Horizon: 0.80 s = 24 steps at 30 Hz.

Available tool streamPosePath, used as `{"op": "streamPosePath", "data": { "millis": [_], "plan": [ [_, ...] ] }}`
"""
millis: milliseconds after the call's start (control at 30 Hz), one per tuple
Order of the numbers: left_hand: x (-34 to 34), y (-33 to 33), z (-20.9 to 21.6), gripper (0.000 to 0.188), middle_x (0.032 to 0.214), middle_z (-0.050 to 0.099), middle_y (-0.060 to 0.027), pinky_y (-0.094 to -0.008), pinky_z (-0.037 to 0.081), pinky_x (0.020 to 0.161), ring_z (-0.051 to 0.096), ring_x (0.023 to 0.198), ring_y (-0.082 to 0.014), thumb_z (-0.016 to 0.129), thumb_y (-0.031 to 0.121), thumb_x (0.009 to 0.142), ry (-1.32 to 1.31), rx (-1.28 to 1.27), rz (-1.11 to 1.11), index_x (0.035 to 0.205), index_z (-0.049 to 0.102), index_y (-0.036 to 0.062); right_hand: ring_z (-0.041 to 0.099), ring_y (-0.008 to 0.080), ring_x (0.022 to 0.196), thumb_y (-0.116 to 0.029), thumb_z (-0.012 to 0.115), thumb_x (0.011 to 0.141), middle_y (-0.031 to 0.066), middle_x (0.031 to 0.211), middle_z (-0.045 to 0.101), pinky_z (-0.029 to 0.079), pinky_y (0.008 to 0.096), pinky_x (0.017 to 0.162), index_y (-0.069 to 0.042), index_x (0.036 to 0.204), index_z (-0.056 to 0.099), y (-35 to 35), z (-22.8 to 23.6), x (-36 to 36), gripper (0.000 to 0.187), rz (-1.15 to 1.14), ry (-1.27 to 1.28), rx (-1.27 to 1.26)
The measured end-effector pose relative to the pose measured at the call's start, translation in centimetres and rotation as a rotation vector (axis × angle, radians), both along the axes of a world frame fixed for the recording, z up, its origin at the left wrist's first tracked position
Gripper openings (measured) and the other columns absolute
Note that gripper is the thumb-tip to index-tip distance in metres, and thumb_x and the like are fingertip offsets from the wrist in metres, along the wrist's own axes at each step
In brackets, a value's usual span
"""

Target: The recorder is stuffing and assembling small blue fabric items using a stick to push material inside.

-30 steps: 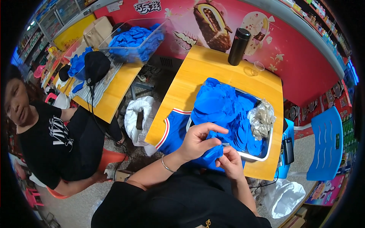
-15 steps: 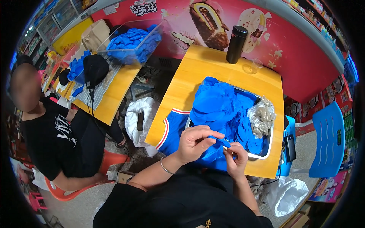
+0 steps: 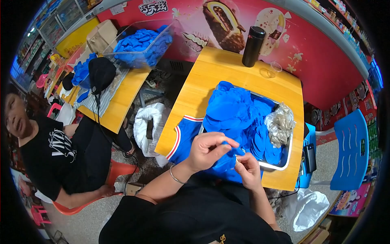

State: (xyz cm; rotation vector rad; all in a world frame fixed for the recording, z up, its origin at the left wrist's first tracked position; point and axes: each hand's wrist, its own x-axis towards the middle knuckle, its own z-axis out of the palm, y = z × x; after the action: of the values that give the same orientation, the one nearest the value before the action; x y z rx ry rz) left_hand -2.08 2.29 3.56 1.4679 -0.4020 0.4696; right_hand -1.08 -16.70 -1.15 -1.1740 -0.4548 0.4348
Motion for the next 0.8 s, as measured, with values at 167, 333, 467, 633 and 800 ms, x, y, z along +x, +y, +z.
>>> {"op": "streamPosePath", "data": {
  "millis": [167, 333, 467, 633, 800],
  "plan": [
    [0.0, -0.4, -1.4, 0.017, 0.072, 0.061, 0.0024, -0.0162, 0.024, 0.046, 0.033, 0.052, 0.0014, 0.057, 0.013, 0.090, 0.107, -0.166, 0.167, 0.098, 0.066, 0.0000, 0.060, 0.0114, 0.076, -0.003, 0.053, 0.090, 0.0081, 0.085, 0.060, 0.046, 0.0226, 0.067, 0.003, 0.099, 0.056, 0.6, 1.3, 0.3, 0.012, -0.049, -0.109, -0.241],
    [0.4, -0.5, -1.7, 0.017, 0.072, 0.056, 0.0036, -0.0152, 0.025, 0.049, 0.033, 0.055, 0.0011, 0.054, 0.012, 0.092, 0.100, -0.284, 0.222, 0.096, 0.066, -0.0001, 0.056, 0.0095, 0.070, -0.006, 0.052, 0.090, 0.0070, 0.081, 0.060, 0.041, 0.0212, 0.061, 0.000, 0.100, 0.053, 0.2, 0.4, -0.2, 0.011, -0.041, -0.034, -0.163],
    [0.6, -0.7, -1.7, 0.014, 0.078, 0.055, 0.0014, -0.0154, 0.028, 0.054, 0.037, 0.063, 0.0001, 0.055, 0.011, 0.090, 0.080, -0.303, 0.213, 0.093, 0.065, 0.0010, 0.059, 0.0118, 0.075, -0.002, 0.053, 0.089, 0.0078, 0.086, 0.060, 0.046, 0.0228, 0.066, 0.002, 0.103, 0.054, 0.7, 0.4, -0.2, 0.014, -0.013, 0.143, -0.027],
    [1.3, -0.4, 0.0, 0.012, 0.078, 0.054, -0.0011, -0.0192, 0.036, 0.060, 0.046, 0.072, -0.0065, 0.068, 0.011, 0.082, 0.009, -0.306, 0.186, 0.087, 0.063, 0.0014, 0.059, 0.0115, 0.076, -0.003, 0.054, 0.089, 0.0070, 0.088, 0.058, 0.045, 0.0228, 0.068, 0.002, 0.102, 0.054, 0.9, 0.6, -0.1, 0.014, -0.060, 0.001, -0.105],
    [1.1, 0.5, -1.3, 0.010, 0.078, 0.054, -0.0024, -0.0199, 0.038, 0.063, 0.048, 0.071, -0.0094, 0.070, 0.005, 0.079, 0.044, -0.251, 0.092, 0.081, 0.061, 0.0016, 0.057, 0.0104, 0.075, -0.003, 0.055, 0.089, 0.0054, 0.087, 0.057, 0.045, 0.0227, 0.069, 0.002, 0.102, 0.054, 0.9, 0.7, -0.4, 0.014, -0.077, -0.027, -0.084]
  ]
}}
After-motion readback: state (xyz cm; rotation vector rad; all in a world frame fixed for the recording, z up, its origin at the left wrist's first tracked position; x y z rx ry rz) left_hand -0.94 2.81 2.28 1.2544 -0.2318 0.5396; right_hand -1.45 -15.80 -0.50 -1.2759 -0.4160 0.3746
